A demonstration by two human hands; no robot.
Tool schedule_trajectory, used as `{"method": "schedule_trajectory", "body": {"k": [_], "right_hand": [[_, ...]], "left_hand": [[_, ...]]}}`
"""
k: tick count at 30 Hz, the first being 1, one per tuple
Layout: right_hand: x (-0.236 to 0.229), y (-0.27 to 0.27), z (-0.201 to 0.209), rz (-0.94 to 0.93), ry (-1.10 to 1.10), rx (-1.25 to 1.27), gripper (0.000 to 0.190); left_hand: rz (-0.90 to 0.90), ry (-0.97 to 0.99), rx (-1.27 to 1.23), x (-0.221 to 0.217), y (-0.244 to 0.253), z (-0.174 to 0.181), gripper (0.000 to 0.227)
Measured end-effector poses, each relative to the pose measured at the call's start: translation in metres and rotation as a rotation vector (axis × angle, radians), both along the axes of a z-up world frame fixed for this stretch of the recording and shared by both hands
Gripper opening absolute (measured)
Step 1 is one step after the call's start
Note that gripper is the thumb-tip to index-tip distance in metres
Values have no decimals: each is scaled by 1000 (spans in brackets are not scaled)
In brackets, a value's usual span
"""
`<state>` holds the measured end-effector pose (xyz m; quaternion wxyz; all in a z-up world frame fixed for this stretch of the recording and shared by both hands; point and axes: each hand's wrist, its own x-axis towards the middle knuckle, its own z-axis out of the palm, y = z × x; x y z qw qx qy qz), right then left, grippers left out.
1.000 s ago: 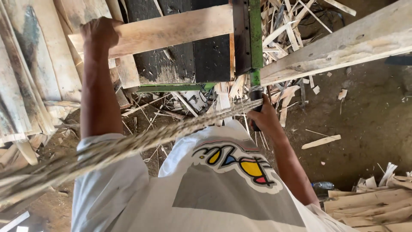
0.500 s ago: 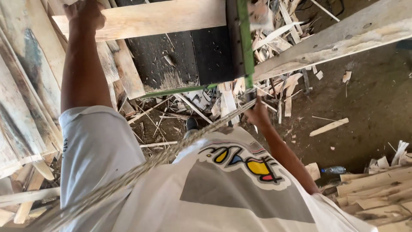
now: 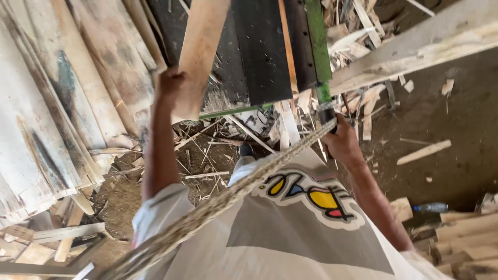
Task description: The person uses a vertical bandsaw to cut a long wooden plank into smaller pieces. They feed the wood through the blade, guide it with both hands, and then move the cut pieces aside onto a pile of scrap wood.
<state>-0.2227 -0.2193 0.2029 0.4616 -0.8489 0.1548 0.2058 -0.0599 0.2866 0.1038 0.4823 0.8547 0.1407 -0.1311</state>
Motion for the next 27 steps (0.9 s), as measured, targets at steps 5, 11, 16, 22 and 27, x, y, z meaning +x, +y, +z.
{"method": "schedule_trajectory", "body": {"k": [5,11,16,22,27], "right_hand": [[-8,-10,-3,-120,-59,370,51],[-19,-37,-73,-143,-243,841,68],[29,-38,-175,-148,-185,528,50],[126,-6,-342,-181,-132,241,36],[176,17,-426,-71,-180,167,40]], "left_hand": [[322,-64,-186,-17,-90,-75,25],[328,-120,571,-37,-186,-33,73],[144,-257,573,-23,-227,-63,59],[147,-154,711,-4,-261,-93,71],[165,-269,703,-3,-264,-96,74]]}}
